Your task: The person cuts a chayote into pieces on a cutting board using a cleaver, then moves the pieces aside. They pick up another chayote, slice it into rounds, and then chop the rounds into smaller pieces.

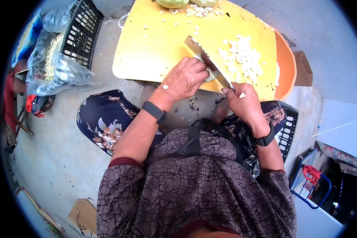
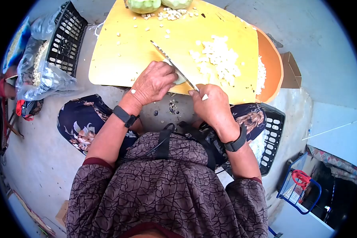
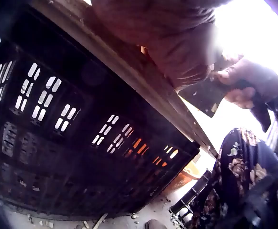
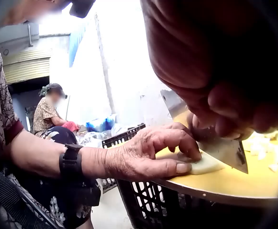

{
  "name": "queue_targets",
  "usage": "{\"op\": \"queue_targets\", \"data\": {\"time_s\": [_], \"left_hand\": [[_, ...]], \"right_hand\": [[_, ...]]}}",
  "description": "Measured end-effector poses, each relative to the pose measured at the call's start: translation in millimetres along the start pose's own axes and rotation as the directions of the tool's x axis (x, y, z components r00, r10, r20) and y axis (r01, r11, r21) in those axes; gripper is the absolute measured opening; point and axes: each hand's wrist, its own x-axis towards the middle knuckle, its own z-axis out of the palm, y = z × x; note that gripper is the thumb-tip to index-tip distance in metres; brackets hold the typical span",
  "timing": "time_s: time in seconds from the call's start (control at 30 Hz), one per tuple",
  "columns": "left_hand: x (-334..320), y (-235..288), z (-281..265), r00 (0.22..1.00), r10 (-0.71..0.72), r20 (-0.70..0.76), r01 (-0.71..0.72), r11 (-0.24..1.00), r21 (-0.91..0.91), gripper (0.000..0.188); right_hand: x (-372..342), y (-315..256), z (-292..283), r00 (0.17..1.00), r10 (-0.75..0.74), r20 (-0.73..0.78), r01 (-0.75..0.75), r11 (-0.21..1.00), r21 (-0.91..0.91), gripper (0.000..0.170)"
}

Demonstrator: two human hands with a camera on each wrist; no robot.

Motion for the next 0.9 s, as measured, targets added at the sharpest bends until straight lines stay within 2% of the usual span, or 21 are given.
{"op": "queue_targets", "data": {"time_s": [0.17,0.37,0.5,0.7,0.8,0.9], "left_hand": [[0,1,6,0.999,0.01,-0.035,-0.011,0.999,-0.04,0.019],[0,-2,2,0.999,-0.007,-0.044,0.003,0.996,-0.091,0.018],[0,0,1,0.997,-0.015,-0.074,0.007,0.995,-0.101,0.016],[0,0,2,0.998,-0.008,-0.061,0.002,0.996,-0.093,0.017],[-1,-2,2,0.997,0.006,-0.078,-0.013,0.996,-0.091,0.017],[0,-3,2,0.996,0.012,-0.088,-0.02,0.995,-0.097,0.017]], "right_hand": [[0,2,7,1.0,-0.007,-0.018,0.006,0.999,-0.041,0.021],[23,9,19,0.997,-0.004,0.071,0.008,0.998,-0.066,0.021],[26,-2,24,0.999,0.0,0.036,0.004,0.993,-0.118,0.024],[29,6,17,0.998,0.055,0.041,-0.054,0.998,-0.017,0.024],[32,-2,12,0.996,0.05,0.073,-0.048,0.998,-0.028,0.031],[33,-4,14,0.997,0.059,0.045,-0.057,0.997,-0.042,0.025]]}}
